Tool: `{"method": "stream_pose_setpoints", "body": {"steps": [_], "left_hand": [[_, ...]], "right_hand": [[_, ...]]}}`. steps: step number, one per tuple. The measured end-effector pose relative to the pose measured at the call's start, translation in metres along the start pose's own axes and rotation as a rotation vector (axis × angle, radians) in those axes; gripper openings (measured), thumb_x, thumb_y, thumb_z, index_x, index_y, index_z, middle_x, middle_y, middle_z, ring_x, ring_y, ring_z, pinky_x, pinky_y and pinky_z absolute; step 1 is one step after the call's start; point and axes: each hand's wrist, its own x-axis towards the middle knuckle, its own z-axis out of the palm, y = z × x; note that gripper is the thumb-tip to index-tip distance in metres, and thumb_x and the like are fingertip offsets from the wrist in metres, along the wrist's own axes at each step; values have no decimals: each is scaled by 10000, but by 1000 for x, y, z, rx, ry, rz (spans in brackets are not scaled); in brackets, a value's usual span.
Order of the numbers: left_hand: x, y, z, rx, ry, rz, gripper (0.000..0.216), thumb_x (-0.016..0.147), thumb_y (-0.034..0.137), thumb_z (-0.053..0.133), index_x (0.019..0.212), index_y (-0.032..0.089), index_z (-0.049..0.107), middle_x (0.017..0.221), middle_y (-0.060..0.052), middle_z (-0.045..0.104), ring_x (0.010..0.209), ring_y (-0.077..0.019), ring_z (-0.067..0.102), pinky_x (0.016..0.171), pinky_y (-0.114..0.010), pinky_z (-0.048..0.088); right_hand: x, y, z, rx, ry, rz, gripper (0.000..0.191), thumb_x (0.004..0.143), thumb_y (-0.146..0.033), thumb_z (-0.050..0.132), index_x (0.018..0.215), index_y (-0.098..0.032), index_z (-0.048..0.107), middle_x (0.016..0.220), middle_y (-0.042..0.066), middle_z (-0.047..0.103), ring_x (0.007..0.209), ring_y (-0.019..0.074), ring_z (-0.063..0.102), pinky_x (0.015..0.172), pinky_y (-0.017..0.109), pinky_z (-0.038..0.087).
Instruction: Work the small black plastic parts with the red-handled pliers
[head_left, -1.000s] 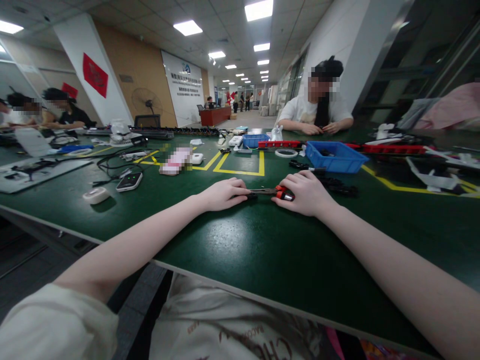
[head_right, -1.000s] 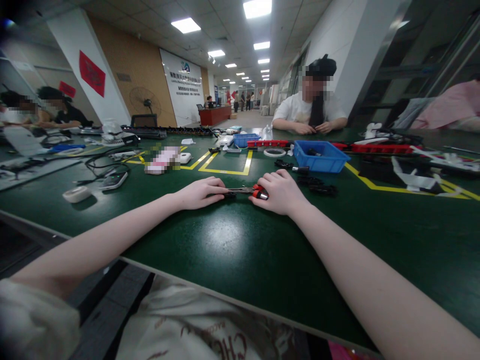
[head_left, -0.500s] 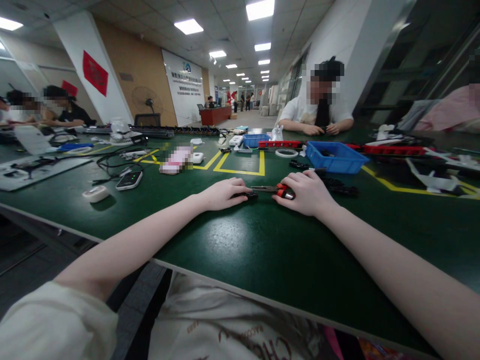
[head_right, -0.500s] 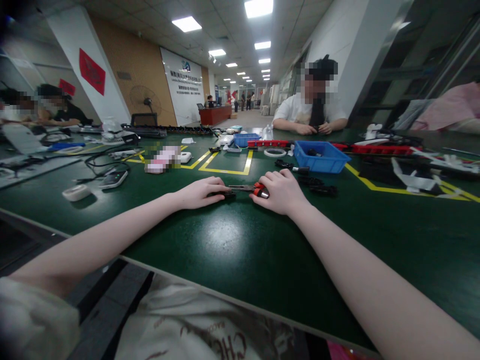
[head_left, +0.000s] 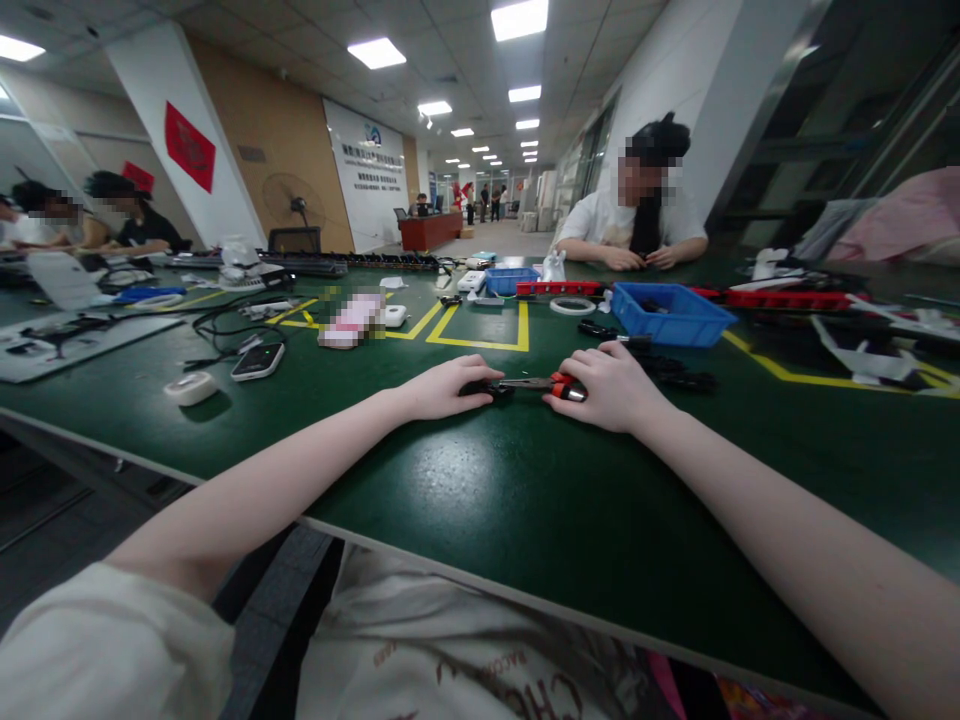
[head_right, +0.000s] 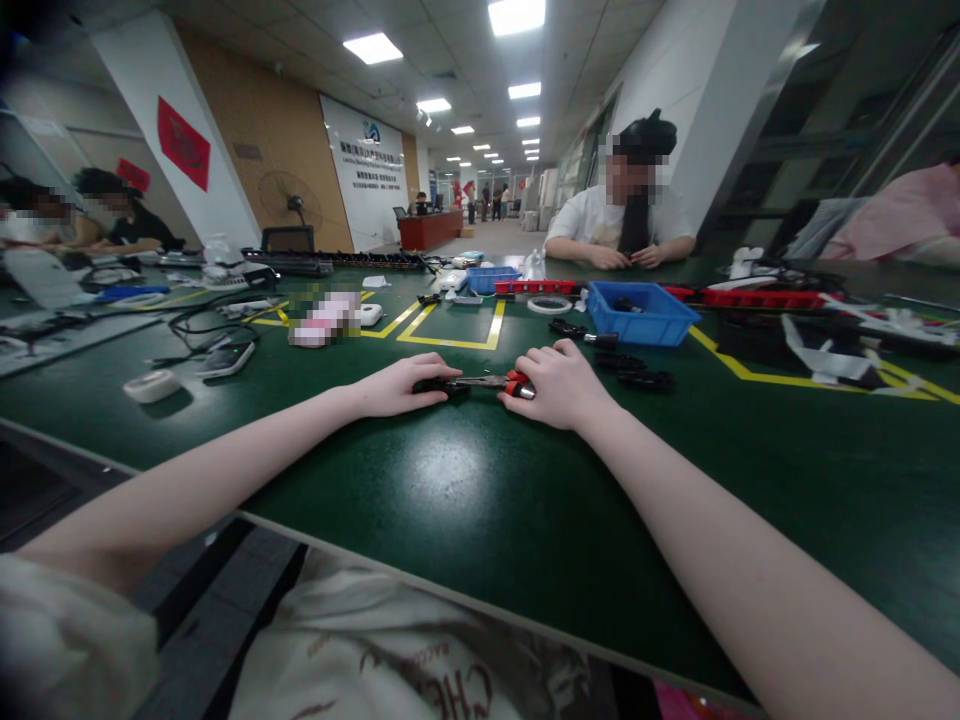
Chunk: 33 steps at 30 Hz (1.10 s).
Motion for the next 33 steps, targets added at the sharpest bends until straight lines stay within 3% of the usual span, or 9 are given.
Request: {"method": "stream_pose_setpoints", "body": {"steps": [33], "left_hand": [[1,1,-2,93,2,67,386,933,225,544,1317,187,547,1187,-120,608,1099,-224,581,982,-395,457]], "right_hand": [[1,-1,-4,60,-50,24,386,844,-555,514,787,-189,627,803,77,670,761,219,597,800,379,340]]}}
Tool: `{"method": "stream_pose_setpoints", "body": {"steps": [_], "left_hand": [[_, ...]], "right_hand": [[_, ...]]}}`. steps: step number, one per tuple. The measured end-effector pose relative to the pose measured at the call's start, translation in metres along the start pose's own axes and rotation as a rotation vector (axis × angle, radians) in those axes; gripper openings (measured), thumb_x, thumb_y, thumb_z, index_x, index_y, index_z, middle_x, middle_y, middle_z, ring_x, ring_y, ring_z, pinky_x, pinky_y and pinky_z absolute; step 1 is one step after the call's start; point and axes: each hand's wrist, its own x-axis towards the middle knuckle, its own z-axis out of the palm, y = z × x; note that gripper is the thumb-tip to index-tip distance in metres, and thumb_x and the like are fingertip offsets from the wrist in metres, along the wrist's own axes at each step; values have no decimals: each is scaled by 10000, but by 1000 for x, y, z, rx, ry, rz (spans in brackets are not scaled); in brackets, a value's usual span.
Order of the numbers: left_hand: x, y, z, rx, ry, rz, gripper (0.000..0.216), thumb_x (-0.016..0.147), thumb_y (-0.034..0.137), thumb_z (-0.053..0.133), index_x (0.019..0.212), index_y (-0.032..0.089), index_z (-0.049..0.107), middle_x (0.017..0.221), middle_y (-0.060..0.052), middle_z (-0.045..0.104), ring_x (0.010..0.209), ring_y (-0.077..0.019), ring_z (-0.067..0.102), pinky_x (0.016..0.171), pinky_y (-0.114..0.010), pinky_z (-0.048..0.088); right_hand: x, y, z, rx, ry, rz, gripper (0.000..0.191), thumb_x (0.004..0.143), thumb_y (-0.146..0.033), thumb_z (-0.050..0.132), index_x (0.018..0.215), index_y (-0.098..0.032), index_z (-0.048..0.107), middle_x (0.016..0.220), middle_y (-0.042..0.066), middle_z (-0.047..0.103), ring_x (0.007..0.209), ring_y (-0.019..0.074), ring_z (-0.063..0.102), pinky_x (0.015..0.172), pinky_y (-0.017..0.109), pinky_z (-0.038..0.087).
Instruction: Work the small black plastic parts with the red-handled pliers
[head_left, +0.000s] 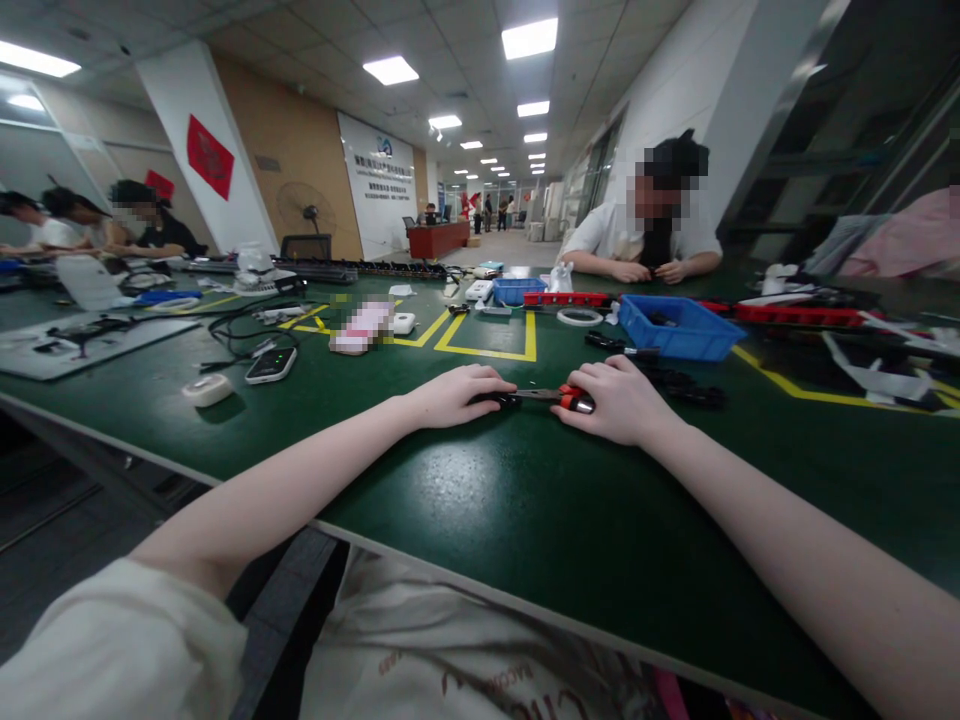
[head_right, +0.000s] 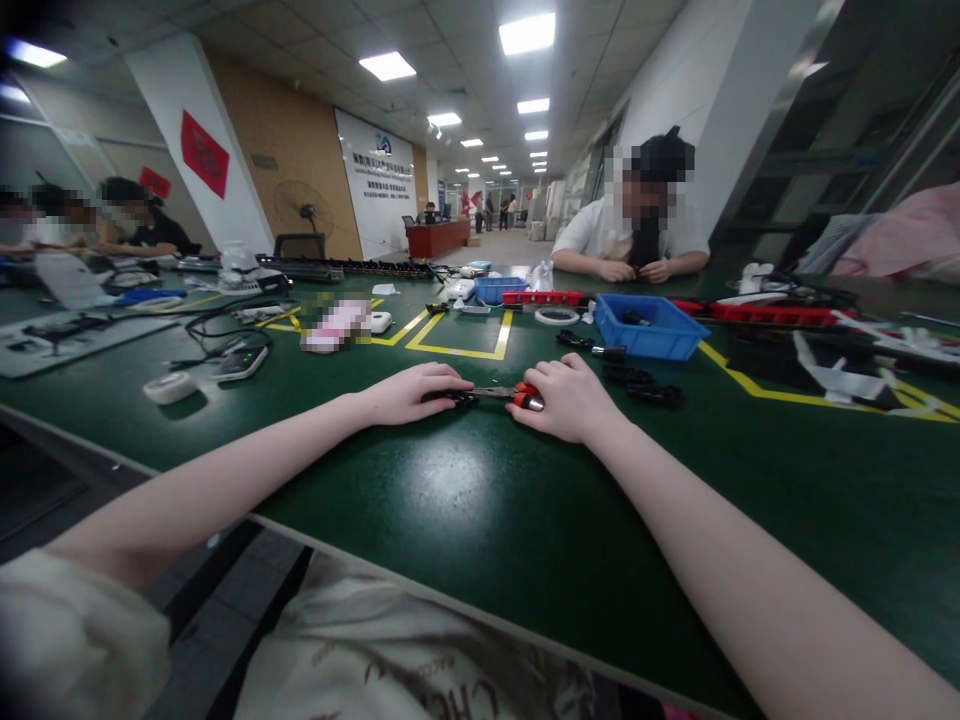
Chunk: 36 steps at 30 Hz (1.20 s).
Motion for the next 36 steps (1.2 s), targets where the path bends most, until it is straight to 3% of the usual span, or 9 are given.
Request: {"method": "stream_pose_setpoints", "body": {"steps": [11,36], "left_hand": [[0,4,-1,20,-16,7,383,952,244,517,1331,194,536,1220,-118,602,1123,-218,581,990,-373,462],[0,2,0,35,-56,7,381,978,253,472,1352,188,505,1218,-110,602,1125,-220,565,986,-367,450]], "right_hand": [[-2,2,3,6,58,-14,365,841,-540,529,817,-195,644,816,69,681,773,222,609,804,378,345],[0,0,-1,14,-21,-5,398,854,-547,503,783,-182,647,785,65,672,712,191,579,831,375,350]]}}
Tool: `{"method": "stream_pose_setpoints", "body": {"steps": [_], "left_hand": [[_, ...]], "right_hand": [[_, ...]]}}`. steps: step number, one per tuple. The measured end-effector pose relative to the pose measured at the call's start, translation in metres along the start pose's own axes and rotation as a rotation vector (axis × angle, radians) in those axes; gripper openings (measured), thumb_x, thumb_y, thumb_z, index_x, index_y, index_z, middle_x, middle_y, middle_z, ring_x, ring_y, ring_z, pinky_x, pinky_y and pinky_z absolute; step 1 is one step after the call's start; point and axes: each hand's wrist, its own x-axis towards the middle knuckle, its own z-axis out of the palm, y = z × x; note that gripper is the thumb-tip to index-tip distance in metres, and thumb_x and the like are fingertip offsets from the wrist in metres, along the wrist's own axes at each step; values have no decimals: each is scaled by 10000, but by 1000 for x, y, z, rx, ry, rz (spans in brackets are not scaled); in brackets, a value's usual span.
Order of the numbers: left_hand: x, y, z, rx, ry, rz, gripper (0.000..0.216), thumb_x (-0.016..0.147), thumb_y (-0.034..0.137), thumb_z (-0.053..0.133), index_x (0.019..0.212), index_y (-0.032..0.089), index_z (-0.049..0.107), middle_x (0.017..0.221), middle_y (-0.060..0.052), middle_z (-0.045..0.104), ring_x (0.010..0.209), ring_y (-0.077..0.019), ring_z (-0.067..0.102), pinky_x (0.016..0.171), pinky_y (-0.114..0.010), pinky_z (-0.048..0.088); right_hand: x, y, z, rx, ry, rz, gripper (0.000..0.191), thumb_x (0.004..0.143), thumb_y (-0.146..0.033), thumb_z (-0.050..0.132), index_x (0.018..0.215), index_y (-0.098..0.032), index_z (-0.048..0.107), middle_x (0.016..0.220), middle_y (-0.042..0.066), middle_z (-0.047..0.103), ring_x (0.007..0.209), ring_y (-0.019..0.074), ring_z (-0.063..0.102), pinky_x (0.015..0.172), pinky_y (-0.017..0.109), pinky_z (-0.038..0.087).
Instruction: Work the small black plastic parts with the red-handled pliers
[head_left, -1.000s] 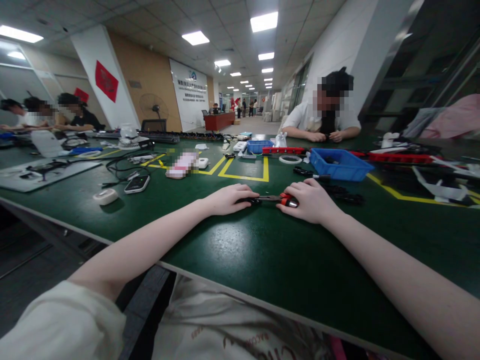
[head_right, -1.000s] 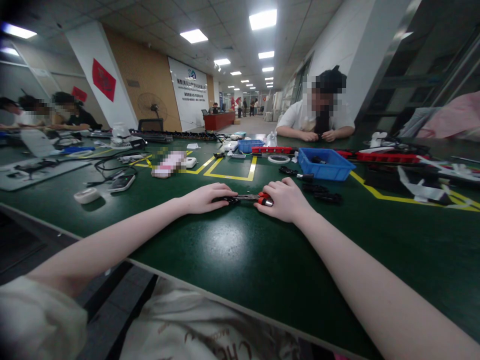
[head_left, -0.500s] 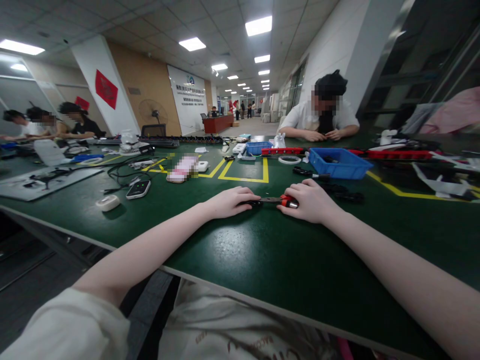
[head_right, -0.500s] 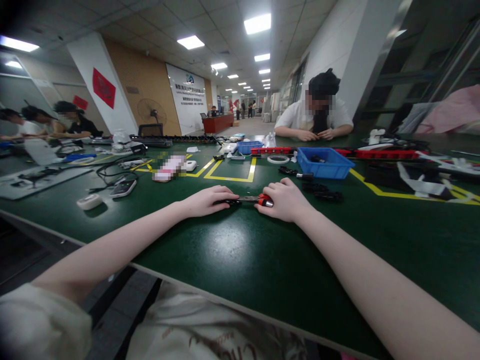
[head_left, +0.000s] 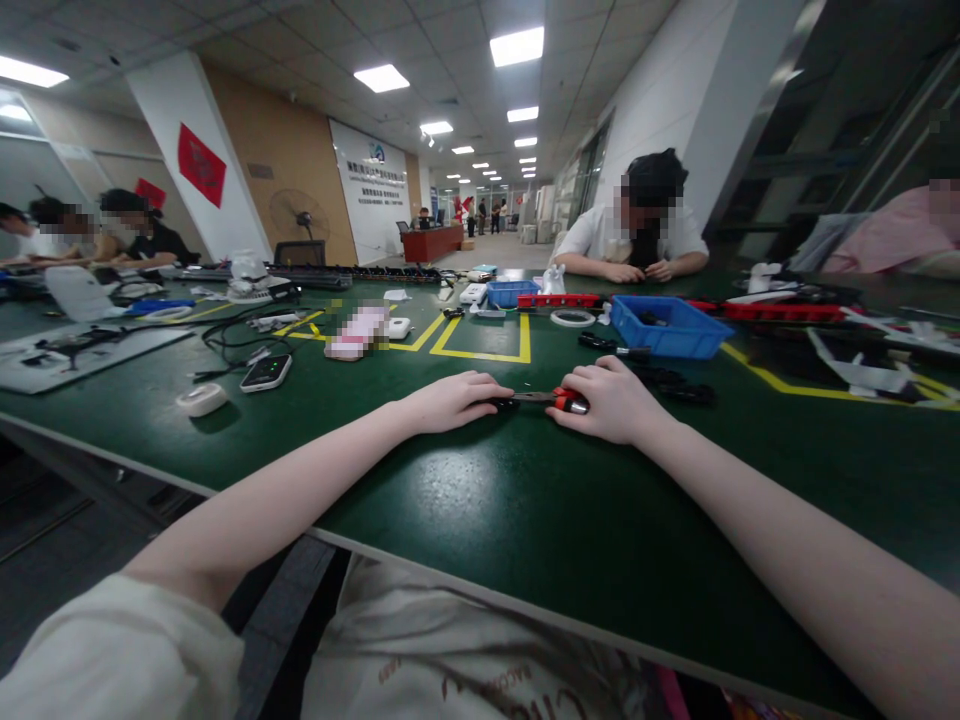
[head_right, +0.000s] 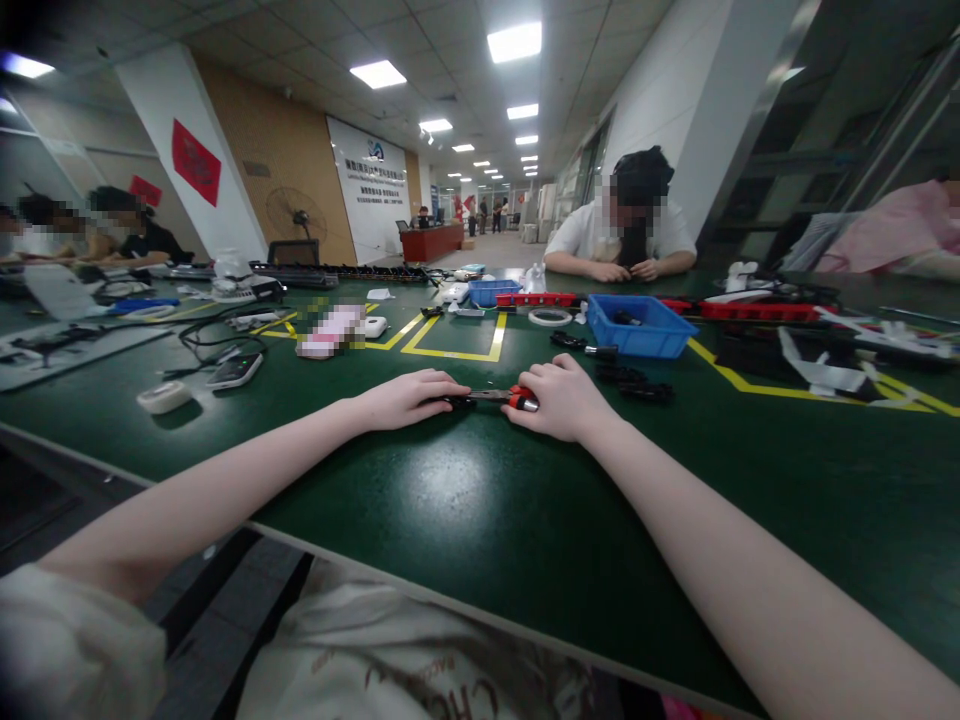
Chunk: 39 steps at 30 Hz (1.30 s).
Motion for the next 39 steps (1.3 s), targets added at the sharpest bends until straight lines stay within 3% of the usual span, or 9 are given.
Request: {"method": "stream_pose_setpoints", "body": {"steps": [39], "left_hand": [[1,4,-3,193,23,67,346,982,304,464,1293,176,546,1211,-111,624,1108,-225,595,988,-384,454]], "right_hand": [[-1,-1,0,4,-30,20,424,855,-567,503,805,-172,650,802,71,668,724,185,580,858,372,344]]}}
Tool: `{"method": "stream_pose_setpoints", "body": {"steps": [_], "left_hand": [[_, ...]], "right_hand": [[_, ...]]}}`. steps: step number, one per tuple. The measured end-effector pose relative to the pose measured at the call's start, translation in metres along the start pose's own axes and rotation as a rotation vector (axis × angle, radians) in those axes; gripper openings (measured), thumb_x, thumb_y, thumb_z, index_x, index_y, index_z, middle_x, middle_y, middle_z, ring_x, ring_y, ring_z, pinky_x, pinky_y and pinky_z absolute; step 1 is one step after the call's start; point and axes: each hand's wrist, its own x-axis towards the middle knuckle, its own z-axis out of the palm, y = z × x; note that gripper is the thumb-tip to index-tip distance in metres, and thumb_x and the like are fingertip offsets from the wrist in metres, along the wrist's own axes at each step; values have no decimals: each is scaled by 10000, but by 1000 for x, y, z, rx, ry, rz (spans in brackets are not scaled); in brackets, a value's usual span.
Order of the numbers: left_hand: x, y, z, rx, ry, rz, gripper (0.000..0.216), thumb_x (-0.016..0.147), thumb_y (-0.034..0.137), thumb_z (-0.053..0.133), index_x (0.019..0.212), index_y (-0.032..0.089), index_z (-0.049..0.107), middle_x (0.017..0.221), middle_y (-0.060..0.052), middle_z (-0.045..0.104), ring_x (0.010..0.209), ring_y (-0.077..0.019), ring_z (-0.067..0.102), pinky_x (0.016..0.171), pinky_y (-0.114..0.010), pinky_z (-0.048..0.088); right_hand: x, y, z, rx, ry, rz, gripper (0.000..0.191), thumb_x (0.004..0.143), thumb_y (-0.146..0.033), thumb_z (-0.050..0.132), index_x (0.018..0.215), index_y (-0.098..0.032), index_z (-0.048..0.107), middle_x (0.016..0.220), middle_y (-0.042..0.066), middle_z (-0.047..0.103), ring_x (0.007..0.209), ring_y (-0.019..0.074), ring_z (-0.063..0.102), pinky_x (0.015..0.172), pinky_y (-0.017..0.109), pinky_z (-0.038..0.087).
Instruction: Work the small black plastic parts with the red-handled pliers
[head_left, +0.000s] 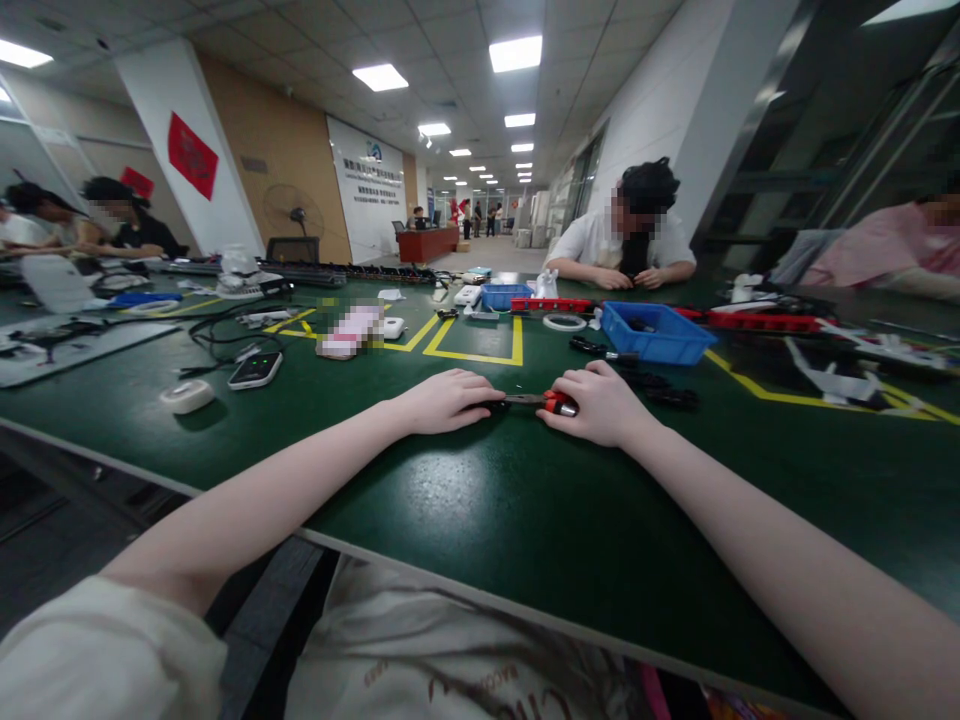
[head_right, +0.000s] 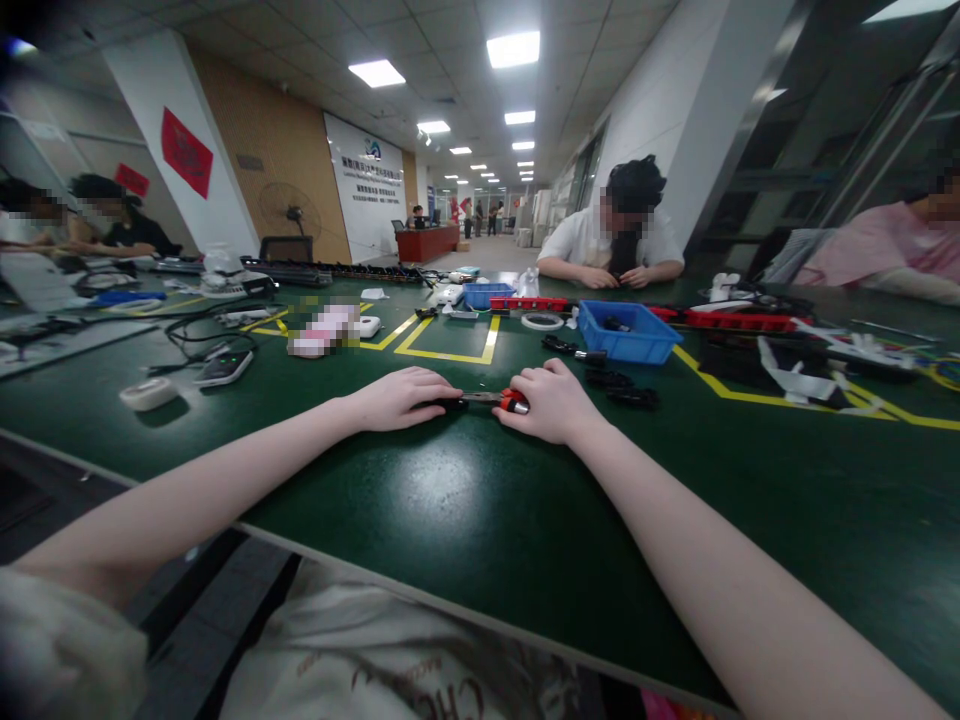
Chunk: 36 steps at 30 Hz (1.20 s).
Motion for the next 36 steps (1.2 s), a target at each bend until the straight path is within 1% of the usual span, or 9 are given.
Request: {"method": "stream_pose_setpoints", "body": {"steps": [3,9,16,24,28,32,36], "left_hand": [[0,0,0,-17,-21,-17,353,976,298,478,1305,183,533,1211,-109,622,1106,-227,595,981,-385,456],[-1,2,-1,-118,-37,-64,387,960,246,497,1343,184,498,1226,-107,604,1136,-211,581,975,-336,468],[-1,0,1,-171,-37,-72,380,965,221,484,1344,191,496,1212,-104,610,1129,-209,588,971,-340,470],[-1,1,-1,-164,-52,-85,374,969,234,479,1339,182,493,1221,-101,610,1132,-213,585,966,-337,465],[-1,3,-2,-158,-52,-97,372,967,270,495,1329,186,505,1209,-95,617,1121,-216,594,952,-337,471],[0,4,-3,-191,-38,-109,350,978,291,477,1309,189,528,1187,-93,631,1103,-212,606,943,-338,478],[0,5,-3,-194,-34,-114,337,986,275,452,1302,191,536,1186,-93,634,1096,-206,611,944,-337,480]], "right_hand": [[0,0,-1,-3,2,-1,429,857,-568,499,806,-170,648,803,71,667,730,186,583,854,372,341],[-1,-2,-2,-17,26,8,415,852,-562,509,807,-172,645,810,76,675,766,204,597,837,375,338],[-1,-2,-1,-34,76,-4,378,849,-545,518,802,-193,651,807,74,689,761,219,596,836,385,335],[-2,-3,-2,-50,75,-2,401,849,-551,518,820,-176,656,824,88,692,793,227,611,870,393,334],[-2,-3,-2,-52,87,-8,400,848,-553,518,825,-179,657,827,85,691,793,226,608,872,394,330],[-2,-2,-1,-39,98,-18,380,847,-549,523,823,-195,658,824,78,693,791,228,605,869,395,328],[-2,-2,-2,-39,93,-13,390,847,-553,521,827,-190,663,828,81,690,797,228,607,877,402,324]]}}
